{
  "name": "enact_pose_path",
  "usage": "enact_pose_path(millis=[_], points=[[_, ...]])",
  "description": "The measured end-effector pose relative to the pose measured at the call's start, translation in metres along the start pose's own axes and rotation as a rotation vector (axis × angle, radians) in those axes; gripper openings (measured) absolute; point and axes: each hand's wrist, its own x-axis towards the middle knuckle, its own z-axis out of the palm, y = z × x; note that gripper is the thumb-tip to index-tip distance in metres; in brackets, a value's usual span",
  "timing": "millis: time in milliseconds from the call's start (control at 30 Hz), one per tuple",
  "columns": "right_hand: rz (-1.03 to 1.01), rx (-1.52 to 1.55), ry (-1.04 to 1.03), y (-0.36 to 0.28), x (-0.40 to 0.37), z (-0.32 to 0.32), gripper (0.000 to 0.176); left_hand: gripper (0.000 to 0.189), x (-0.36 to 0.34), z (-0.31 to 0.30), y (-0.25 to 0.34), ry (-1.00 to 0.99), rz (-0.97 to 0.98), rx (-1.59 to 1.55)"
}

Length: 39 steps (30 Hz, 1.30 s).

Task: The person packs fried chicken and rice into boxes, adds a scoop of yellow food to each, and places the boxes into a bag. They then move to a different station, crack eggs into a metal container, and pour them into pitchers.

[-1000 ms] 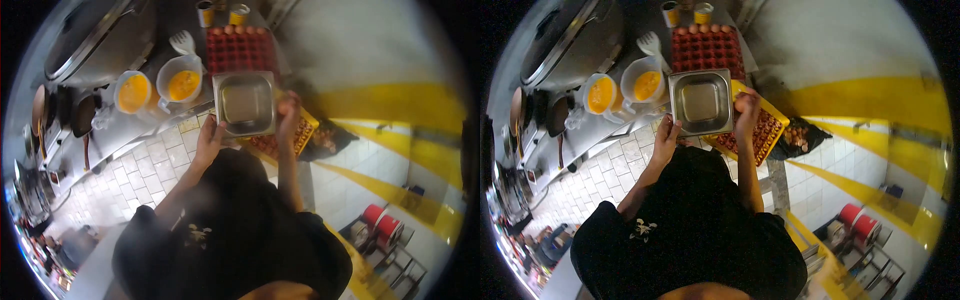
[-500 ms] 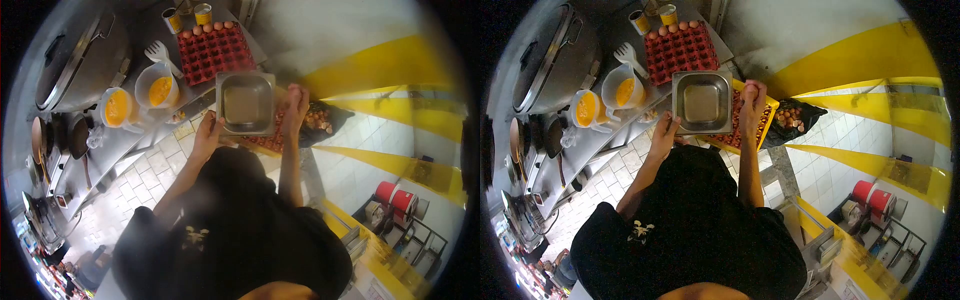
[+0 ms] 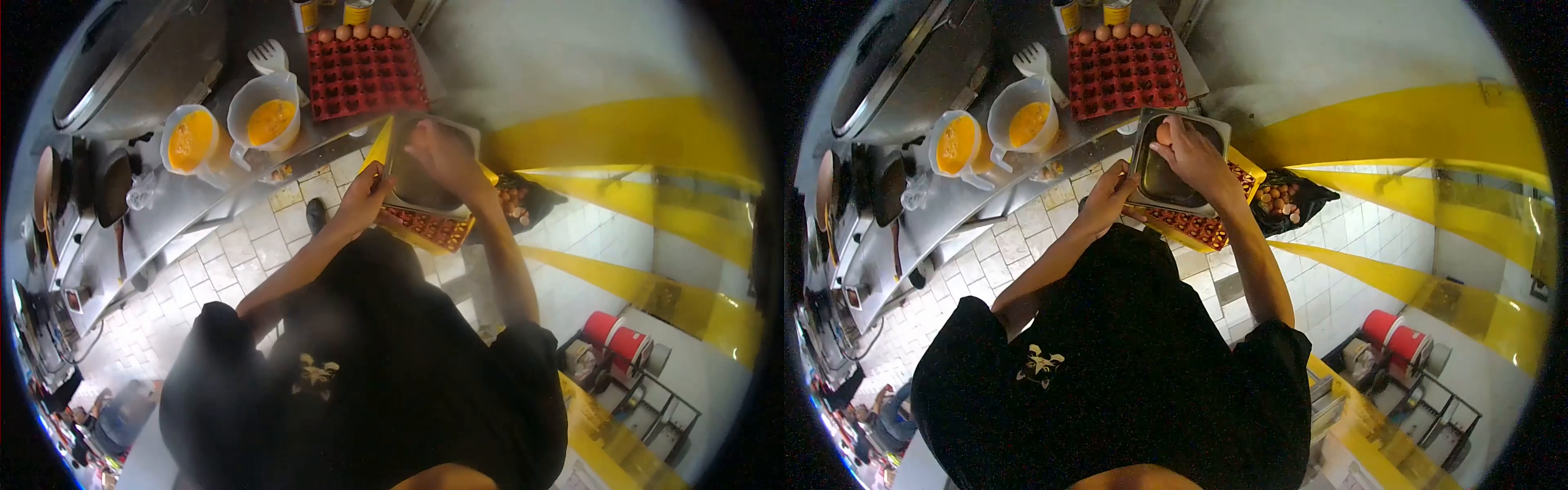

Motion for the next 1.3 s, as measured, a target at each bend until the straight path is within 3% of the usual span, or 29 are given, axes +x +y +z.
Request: enact_pose_path(millis=[100, 300, 400, 467, 600, 700, 733, 833, 867, 900, 933, 967, 1000, 1033, 1067, 1133, 1200, 1267, 1300], points=[[-0.100, -0.039, 0.100, -0.010, 0.008, -0.006, 0.043, 0.018, 0.000, -0.006, -0.004, 0.001, 0.010, -0.014], [0.015, -0.313, 0.124, -0.066, 0.010, -0.063, 0.037, 0.022, 0.004, -0.014, -0.014, 0.049, -0.021, -0.113], [-0.062, -0.154, 0.180, -0.065, 0.008, -0.067, 0.036, 0.023, 0.005, -0.016, -0.014, 0.090, -0.007, -0.103], [-0.246, 0.010, 0.212, -0.040, 0.005, -0.049, 0.040, 0.025, 0.003, -0.018, -0.009, 0.085, -0.028, -0.112], [-0.135, 0.167, 0.273, -0.009, -0.013, -0.013, 0.042, 0.029, -0.003, -0.020, 0.001, 0.154, -0.084, -0.086], [0.192, 0.124, 0.577, 0.022, -0.044, -0.004, 0.040, 0.031, -0.007, -0.026, 0.002, 0.182, -0.043, -0.087], [0.192, 0.153, 0.646, 0.041, -0.058, -0.003, 0.039, 0.031, -0.010, -0.026, 0.007, 0.164, -0.050, -0.073], [0.351, 0.392, 0.851, 0.165, -0.115, 0.019, 0.036, 0.033, -0.023, -0.033, 0.017, 0.247, -0.047, -0.104], [0.475, 0.489, 0.868, 0.194, -0.129, 0.012, 0.039, 0.033, -0.026, -0.037, 0.021, 0.250, -0.045, -0.094], [0.465, 0.274, 0.814, 0.227, -0.148, 0.007, 0.056, 0.030, -0.033, -0.040, 0.025, 0.331, -0.044, -0.079], [0.763, -0.209, 0.743, 0.280, -0.184, 0.021, 0.077, 0.028, -0.040, -0.042, 0.029, 0.408, -0.052, -0.064], [1.085, -0.292, 0.749, 0.344, -0.222, 0.057, 0.090, 0.023, -0.046, -0.049, 0.034, 0.431, -0.045, -0.066], [1.356, -0.086, 0.671, 0.306, -0.220, 0.041, 0.089, 0.019, -0.054, -0.052, 0.043, 0.446, -0.025, -0.096], [1.375, -0.091, 0.659, 0.298, -0.228, 0.050, 0.087, 0.019, -0.061, -0.058, 0.049, 0.477, -0.009, -0.142], [1.388, -0.098, 0.645, 0.300, -0.232, 0.065, 0.085, 0.019, -0.066, -0.063, 0.055, 0.510, 0.011, -0.192], [0.750, -0.410, 0.671, 0.356, -0.269, 0.141, 0.077, 0.020, -0.074, -0.071, 0.070, 0.636, 0.045, -0.260], [0.748, -0.182, 0.550, 0.310, -0.240, 0.155, 0.057, 0.013, -0.078, -0.089, 0.078, 0.649, 0.033, -0.308], [0.634, 0.061, 0.506, 0.296, -0.203, 0.167, 0.039, 0.014, -0.078, -0.116, 0.073, 0.621, 0.094, -0.577], [0.617, 0.069, 0.675, 0.212, -0.148, 0.137, 0.028, 0.021, -0.077, -0.131, 0.068, 0.581, 0.116, -0.711]])
